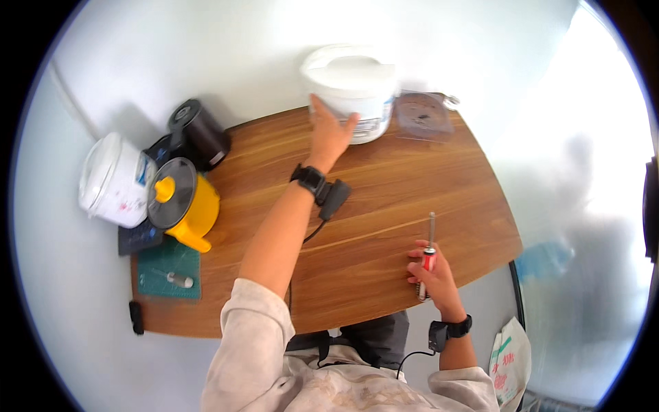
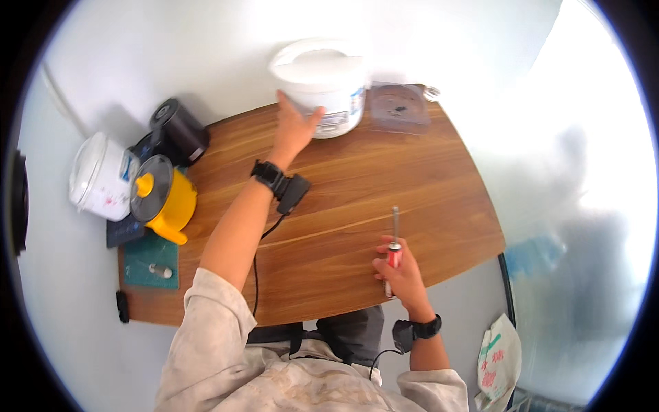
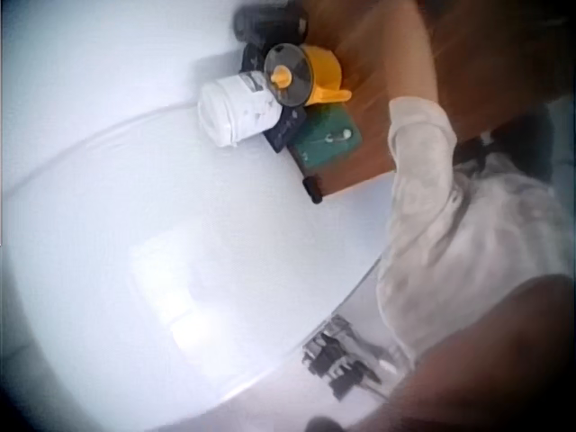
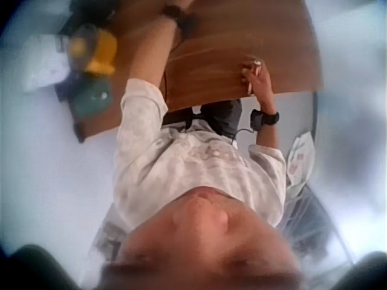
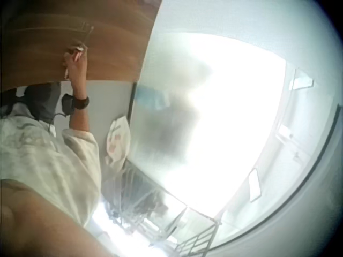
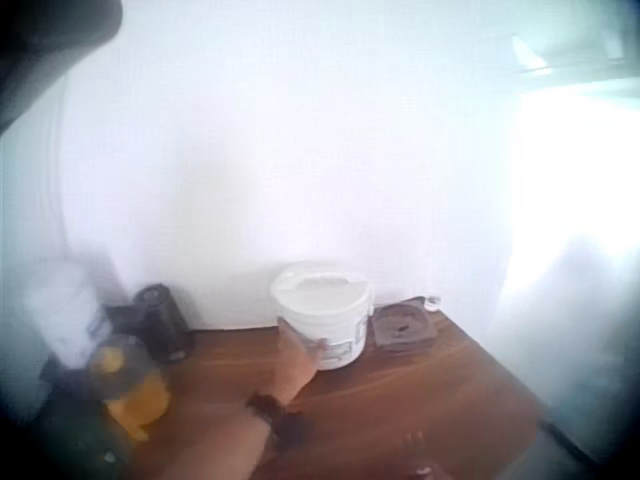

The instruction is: The person uses a screwdriver to pry open the lid of a white rice cooker, removes the inner pot, and then reassembles the cooker by placing the pot back and closing the lid. They also inspect the bottom of the cooker and handle a small white plastic component.

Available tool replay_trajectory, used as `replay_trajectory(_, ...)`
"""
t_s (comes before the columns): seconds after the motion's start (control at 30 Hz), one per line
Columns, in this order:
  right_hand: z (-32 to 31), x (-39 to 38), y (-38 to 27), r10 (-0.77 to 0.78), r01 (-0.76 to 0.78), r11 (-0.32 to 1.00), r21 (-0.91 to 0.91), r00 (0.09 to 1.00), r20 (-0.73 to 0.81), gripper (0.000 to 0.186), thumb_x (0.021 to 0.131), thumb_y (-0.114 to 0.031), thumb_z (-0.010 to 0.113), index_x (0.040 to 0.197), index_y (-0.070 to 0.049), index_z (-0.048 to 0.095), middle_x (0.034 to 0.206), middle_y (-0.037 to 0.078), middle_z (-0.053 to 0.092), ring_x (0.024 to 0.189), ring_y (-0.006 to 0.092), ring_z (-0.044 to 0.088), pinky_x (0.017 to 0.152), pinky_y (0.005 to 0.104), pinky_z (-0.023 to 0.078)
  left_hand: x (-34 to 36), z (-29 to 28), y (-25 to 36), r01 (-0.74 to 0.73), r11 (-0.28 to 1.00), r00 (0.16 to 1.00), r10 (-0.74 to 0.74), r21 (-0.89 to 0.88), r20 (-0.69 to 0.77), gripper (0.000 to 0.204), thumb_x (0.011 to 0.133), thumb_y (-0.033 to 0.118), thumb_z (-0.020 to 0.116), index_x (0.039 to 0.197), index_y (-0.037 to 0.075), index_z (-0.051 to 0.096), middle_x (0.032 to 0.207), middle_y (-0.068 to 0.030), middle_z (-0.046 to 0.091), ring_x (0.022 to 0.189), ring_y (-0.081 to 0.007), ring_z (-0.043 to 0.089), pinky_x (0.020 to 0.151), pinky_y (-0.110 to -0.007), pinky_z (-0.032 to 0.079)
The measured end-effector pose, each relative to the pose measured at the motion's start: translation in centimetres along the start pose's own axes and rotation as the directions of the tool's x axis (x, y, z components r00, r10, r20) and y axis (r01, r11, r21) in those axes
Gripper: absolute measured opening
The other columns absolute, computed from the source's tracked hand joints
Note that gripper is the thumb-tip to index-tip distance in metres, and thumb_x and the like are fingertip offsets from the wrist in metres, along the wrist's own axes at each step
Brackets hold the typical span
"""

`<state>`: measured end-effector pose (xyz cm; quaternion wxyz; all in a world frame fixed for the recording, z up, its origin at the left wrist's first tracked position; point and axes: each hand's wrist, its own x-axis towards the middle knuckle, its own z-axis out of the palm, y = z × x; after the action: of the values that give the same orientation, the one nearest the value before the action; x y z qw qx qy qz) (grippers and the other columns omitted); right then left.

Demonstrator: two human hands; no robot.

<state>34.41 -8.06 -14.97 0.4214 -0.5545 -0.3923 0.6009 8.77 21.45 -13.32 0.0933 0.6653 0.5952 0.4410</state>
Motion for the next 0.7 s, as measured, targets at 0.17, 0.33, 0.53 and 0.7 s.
replay_trajectory(0.17,-0.7,-0.5,0.3,-0.004,0.002,1.0,-0.019,0.997,-0.074,0.047,0.093,-0.006,0.067,0.138,-0.004,0.051,0.121,0.01,0.061,0.093,0.0154,0.065,0.076,0.03,0.058,-2.0,-6.2,4.8,0.123,0.99,0.907,-0.084,-0.067,0.414,0.091,0.096,0.04,0.068,0.157,-0.008,0.02,0.141,-0.0369,0.055,0.129,-0.0448,0.058,0.11,-0.047,0.046)
replay_trajectory(0.33,-0.7,-0.2,0.8,0.002,-0.006,0.999,-0.053,0.997,-0.075,0.046,0.095,-0.009,0.066,0.138,-0.006,0.05,0.119,0.009,0.063,0.093,0.0153,0.065,0.075,0.0296,0.058,-6.8,-14.8,3.9,0.039,0.992,0.944,0.002,-0.119,0.331,0.047,0.097,0.031,0.063,0.136,0.005,0.056,0.111,-0.0182,0.074,0.097,-0.0338,0.072,0.086,-0.043,0.056)
replay_trajectory(0.53,-0.7,0.1,1.4,-0.027,0.028,1.0,0.006,0.995,-0.101,0.042,0.095,-0.01,0.066,0.135,-0.006,0.052,0.116,0.008,0.065,0.088,0.0134,0.066,0.073,0.0288,0.058,-9.1,-29.4,-1.4,-0.012,0.986,1.0,0.016,0.168,-0.025,0.02,0.098,0.022,0.065,0.111,0.007,0.069,0.087,-0.0137,0.074,0.077,-0.0272,0.072,0.071,-0.038,0.056)
replay_trajectory(0.7,-0.5,0.4,1.9,-0.062,0.067,0.997,0.042,0.992,-0.112,0.04,0.095,-0.01,0.066,0.132,-0.005,0.053,0.112,0.008,0.067,0.084,0.0126,0.065,0.07,0.0272,0.057,-9.0,-38.0,-10.9,0.236,0.782,0.967,-0.247,0.577,-0.06,0.032,0.098,0.024,0.064,0.127,0.012,0.061,0.114,-0.0204,0.068,0.11,-0.039,0.065,0.093,-0.047,0.053)
